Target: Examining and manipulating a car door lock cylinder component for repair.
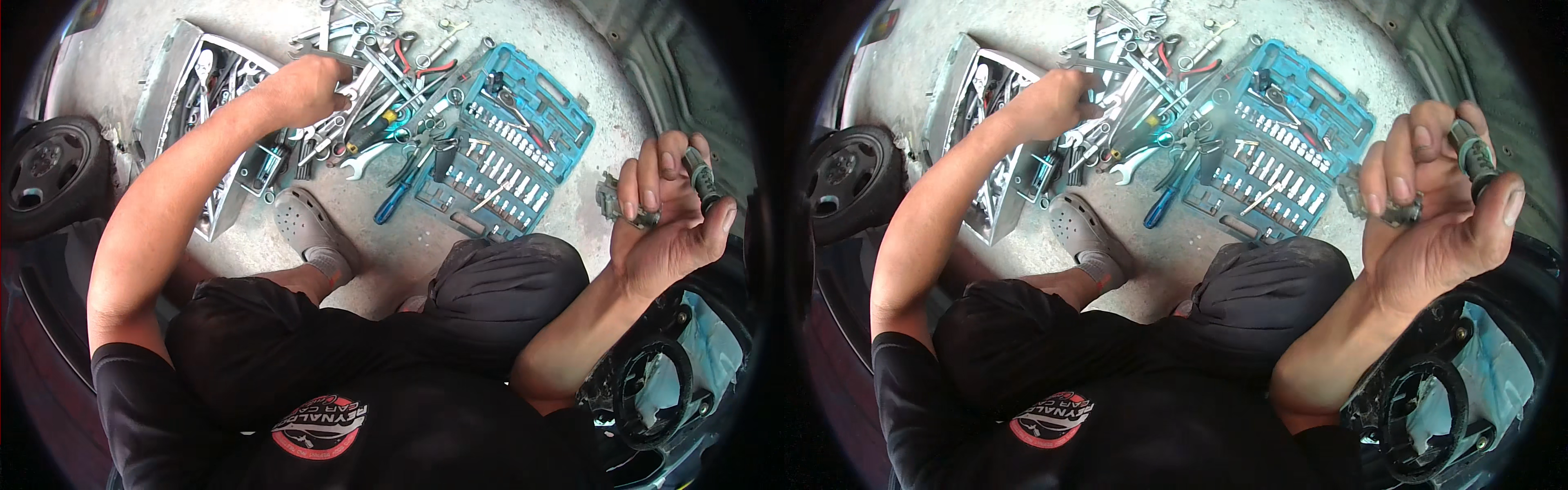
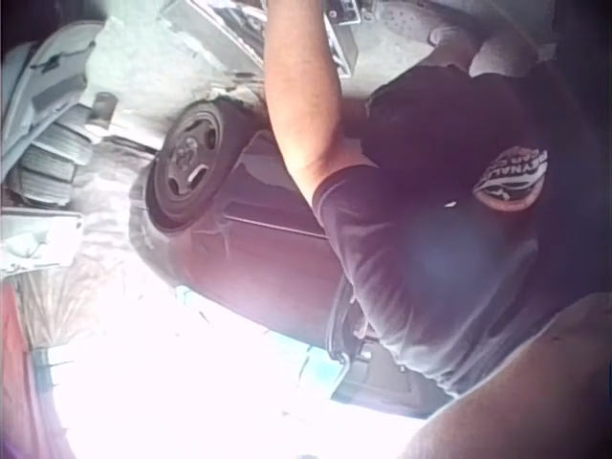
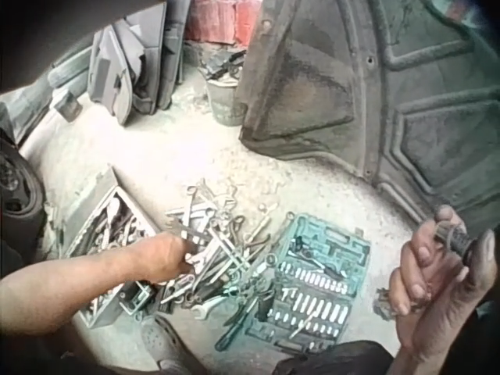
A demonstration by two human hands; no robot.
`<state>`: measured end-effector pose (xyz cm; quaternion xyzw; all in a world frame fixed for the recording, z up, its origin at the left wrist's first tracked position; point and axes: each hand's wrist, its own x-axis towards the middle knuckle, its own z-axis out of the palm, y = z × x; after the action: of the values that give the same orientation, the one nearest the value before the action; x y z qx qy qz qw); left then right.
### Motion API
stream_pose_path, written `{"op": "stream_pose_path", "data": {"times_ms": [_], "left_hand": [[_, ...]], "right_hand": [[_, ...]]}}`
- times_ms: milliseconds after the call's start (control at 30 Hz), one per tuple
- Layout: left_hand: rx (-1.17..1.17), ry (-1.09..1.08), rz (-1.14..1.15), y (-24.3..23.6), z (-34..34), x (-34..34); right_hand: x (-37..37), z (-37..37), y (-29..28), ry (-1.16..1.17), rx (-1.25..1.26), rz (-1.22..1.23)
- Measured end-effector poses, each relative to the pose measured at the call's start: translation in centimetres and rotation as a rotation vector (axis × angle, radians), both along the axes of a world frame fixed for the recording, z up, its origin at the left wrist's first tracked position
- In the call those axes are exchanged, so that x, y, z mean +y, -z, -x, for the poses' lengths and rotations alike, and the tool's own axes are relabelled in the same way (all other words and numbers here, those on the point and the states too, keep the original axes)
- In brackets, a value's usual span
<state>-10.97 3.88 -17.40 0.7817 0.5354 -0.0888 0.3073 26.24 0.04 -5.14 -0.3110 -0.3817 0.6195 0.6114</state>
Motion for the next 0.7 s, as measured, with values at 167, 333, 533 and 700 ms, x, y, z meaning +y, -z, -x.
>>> {"op": "stream_pose_path", "data": {"times_ms": [167,333,533,700], "left_hand": [[0.036,0.087,0.078,1.9,-0.3,0.1],[-0.092,-0.155,-0.097,1.0,4.1,1.3],[-0.33,-1.081,-0.447,1.5,14.9,-2.1],[-0.606,-1.554,-0.603,-1.4,26.6,-7.2]], "right_hand": [[-0.7,-0.3,1.4,0.218,-0.271,0.06],[-0.5,-1.0,0.2,0.191,-0.365,0.175],[-1.8,-3.9,1.3,0.118,-0.373,0.113],[-1.1,0.7,1.0,0.118,-0.32,0.106]]}}
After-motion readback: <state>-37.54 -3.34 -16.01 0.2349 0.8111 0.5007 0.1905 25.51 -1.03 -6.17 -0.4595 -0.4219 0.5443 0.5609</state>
